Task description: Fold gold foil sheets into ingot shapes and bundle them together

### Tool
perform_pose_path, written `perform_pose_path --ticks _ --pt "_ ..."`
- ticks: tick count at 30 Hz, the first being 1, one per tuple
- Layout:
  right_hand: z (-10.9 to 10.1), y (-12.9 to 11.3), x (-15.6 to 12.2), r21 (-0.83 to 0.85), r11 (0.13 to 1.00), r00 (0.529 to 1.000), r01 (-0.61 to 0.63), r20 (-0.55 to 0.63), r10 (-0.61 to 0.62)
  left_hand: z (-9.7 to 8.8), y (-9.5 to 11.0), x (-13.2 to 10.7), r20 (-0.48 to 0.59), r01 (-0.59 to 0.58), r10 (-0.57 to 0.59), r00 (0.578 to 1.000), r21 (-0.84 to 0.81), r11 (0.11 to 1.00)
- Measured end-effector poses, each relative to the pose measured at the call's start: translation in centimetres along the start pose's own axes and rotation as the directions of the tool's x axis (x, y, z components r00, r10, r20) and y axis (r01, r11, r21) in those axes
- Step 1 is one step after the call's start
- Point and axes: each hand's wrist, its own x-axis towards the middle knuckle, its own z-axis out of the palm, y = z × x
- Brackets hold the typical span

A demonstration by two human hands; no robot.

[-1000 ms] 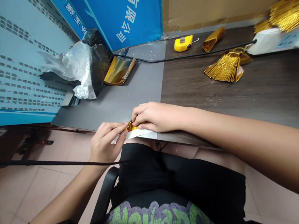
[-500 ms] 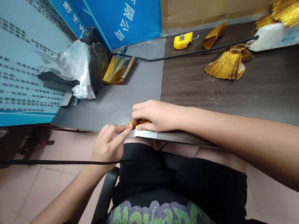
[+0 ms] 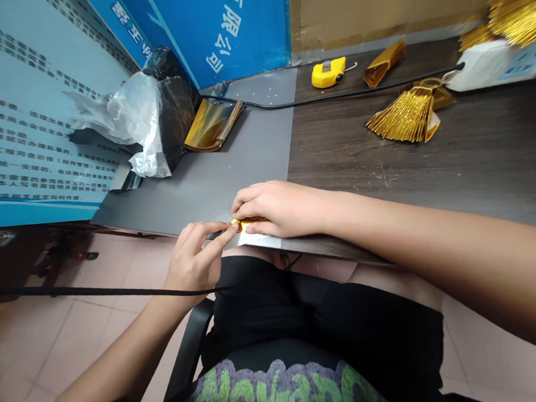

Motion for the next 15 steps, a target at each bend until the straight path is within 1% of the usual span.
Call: perform_pose_path --ticks 8,11,15 --pt "-0.07 0.01 0.09 -0.033 0.999 1.000 -0.007 0.014 0.008 0.53 -0.44 -0.47 -0.017 -0.002 0.001 1.000 -0.059 0.998" --pt "-0.13 0.06 0.11 -0.044 0.999 1.000 -0.001 0.029 0.002 0.66 -0.42 -0.52 -0.038 0.020 -0.025 0.999 -0.108 0.994" --pt "-0.03 0.12 0.11 -0.038 0.999 1.000 0.007 0.017 -0.007 0.67 -0.36 -0.38 -0.070 0.040 -0.053 0.996 -0.174 0.984"
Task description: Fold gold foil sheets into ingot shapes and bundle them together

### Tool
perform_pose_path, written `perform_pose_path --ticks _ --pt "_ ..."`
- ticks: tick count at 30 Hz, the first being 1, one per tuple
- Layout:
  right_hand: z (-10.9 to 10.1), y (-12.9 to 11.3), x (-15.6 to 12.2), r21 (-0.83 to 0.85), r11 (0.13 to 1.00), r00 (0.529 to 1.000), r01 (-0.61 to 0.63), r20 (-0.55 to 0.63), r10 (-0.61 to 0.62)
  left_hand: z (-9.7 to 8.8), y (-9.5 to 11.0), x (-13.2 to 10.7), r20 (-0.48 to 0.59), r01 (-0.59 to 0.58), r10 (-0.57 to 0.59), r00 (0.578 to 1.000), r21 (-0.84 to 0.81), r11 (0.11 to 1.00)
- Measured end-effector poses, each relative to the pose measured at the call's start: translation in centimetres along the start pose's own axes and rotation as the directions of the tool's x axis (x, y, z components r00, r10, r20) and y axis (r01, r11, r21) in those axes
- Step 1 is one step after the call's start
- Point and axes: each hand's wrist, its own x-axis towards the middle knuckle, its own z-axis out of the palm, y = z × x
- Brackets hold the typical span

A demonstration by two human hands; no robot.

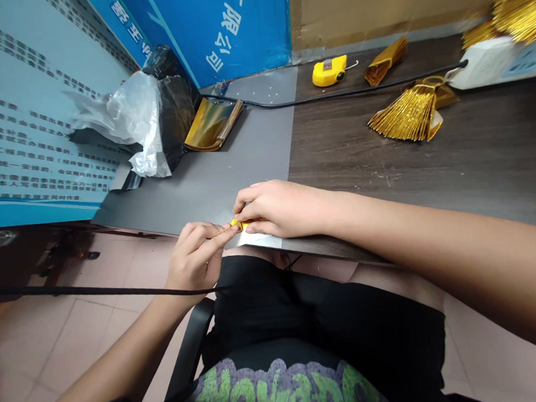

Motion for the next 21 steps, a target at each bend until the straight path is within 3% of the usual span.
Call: perform_pose_path --ticks 13,17,21 --pt "0.2 -0.1 -0.1 -0.022 0.999 0.999 0.025 -0.020 -0.026 0.2 0.1 0.2 -0.041 0.007 -0.008 0.999 -0.026 1.000" --pt "0.1 0.0 -0.2 0.008 1.000 1.000 -0.002 -0.020 0.002 -0.1 0.0 0.5 -0.013 -0.009 0.008 1.000 -0.054 0.999" --pt "0.1 0.0 -0.3 0.041 0.999 0.999 -0.033 -0.040 0.034 -0.7 0.5 1.3 0.045 0.068 -0.065 0.997 -0.062 0.996"
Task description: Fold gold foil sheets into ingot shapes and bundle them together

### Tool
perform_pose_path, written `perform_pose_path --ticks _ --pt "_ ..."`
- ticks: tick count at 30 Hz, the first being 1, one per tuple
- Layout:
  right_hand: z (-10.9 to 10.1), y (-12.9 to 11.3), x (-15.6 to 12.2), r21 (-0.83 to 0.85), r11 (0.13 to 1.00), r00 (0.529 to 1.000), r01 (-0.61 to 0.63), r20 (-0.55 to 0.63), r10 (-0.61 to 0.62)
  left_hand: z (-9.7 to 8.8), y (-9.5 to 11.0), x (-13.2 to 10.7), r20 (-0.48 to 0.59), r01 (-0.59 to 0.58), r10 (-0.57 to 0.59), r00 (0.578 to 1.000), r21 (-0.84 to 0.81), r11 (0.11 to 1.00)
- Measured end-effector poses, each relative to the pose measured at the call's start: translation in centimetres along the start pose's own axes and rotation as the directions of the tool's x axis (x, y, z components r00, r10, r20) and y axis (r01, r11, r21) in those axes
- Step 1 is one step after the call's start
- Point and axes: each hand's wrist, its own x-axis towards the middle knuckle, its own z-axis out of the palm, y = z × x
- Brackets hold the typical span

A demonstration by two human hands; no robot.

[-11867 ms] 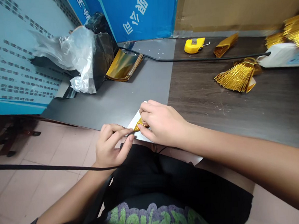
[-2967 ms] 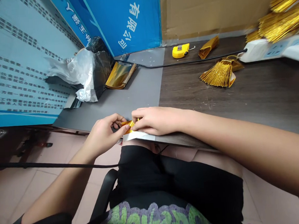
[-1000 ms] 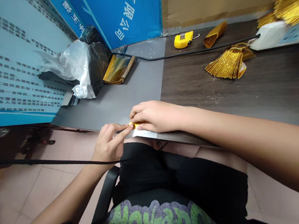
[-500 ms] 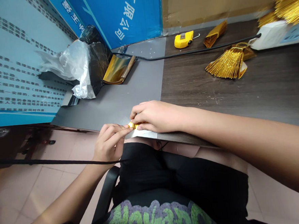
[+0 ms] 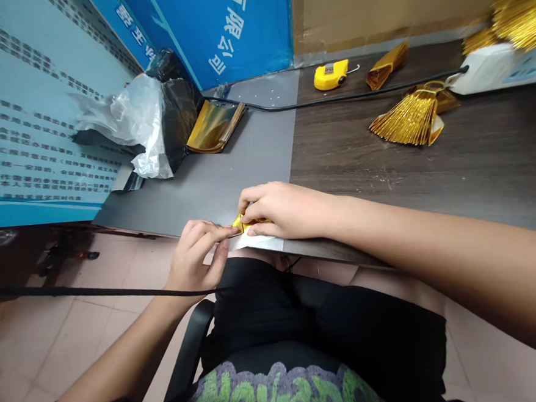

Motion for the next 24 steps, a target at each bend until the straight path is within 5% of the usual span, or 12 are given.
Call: perform_pose_path --ticks 9,17,24 --pt "-0.1 -0.1 0.1 -0.009 1.000 1.000 0.005 -0.009 -0.005 -0.1 0.9 1.7 0.005 0.171 -0.172 0.985 0.072 0.983" --pt "-0.2 -0.3 0.1 -0.025 0.999 0.999 -0.034 0.005 0.034 0.7 0.7 1.3 -0.134 -0.022 0.055 0.989 0.240 0.971" --pt "-0.3 -0.5 0.2 -0.045 0.998 0.999 -0.043 0.024 0.044 1.2 0.6 1.2 -0.178 -0.056 0.099 0.979 0.232 0.971"
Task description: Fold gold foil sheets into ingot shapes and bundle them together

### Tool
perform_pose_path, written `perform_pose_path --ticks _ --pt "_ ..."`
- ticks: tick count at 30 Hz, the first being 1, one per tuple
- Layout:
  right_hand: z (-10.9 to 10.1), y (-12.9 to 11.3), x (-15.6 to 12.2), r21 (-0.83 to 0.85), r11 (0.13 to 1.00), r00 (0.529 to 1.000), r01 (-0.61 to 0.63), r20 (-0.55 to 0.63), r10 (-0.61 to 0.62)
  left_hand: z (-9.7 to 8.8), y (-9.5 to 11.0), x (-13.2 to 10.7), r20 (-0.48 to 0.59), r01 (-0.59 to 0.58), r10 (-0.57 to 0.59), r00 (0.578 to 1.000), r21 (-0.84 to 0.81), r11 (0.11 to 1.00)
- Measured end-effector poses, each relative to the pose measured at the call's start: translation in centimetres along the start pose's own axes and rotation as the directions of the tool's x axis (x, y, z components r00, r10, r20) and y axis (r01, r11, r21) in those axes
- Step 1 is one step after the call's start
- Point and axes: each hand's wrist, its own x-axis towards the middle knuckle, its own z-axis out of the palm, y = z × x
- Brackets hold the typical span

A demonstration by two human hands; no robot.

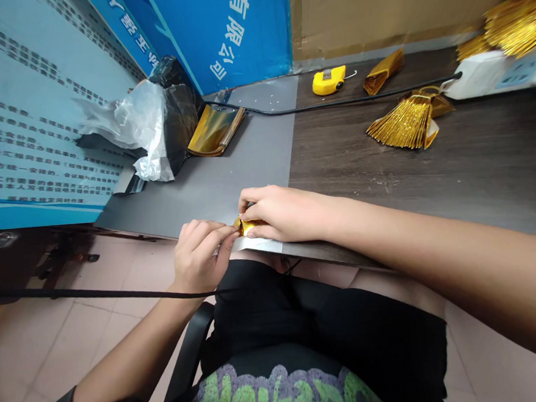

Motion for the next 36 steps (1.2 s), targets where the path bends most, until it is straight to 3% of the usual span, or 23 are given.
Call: perform_pose_path --ticks 28,36 --pt "0.2 0.1 0.1 0.003 1.000 1.000 -0.029 0.010 0.029 -0.2 -0.6 0.1 0.070 -0.064 0.072 0.995 -0.111 0.992" --pt "0.1 0.1 0.1 0.003 0.999 0.999 -0.032 0.006 0.032 -0.7 -1.2 0.1 0.164 -0.016 0.039 0.986 -0.141 0.990"
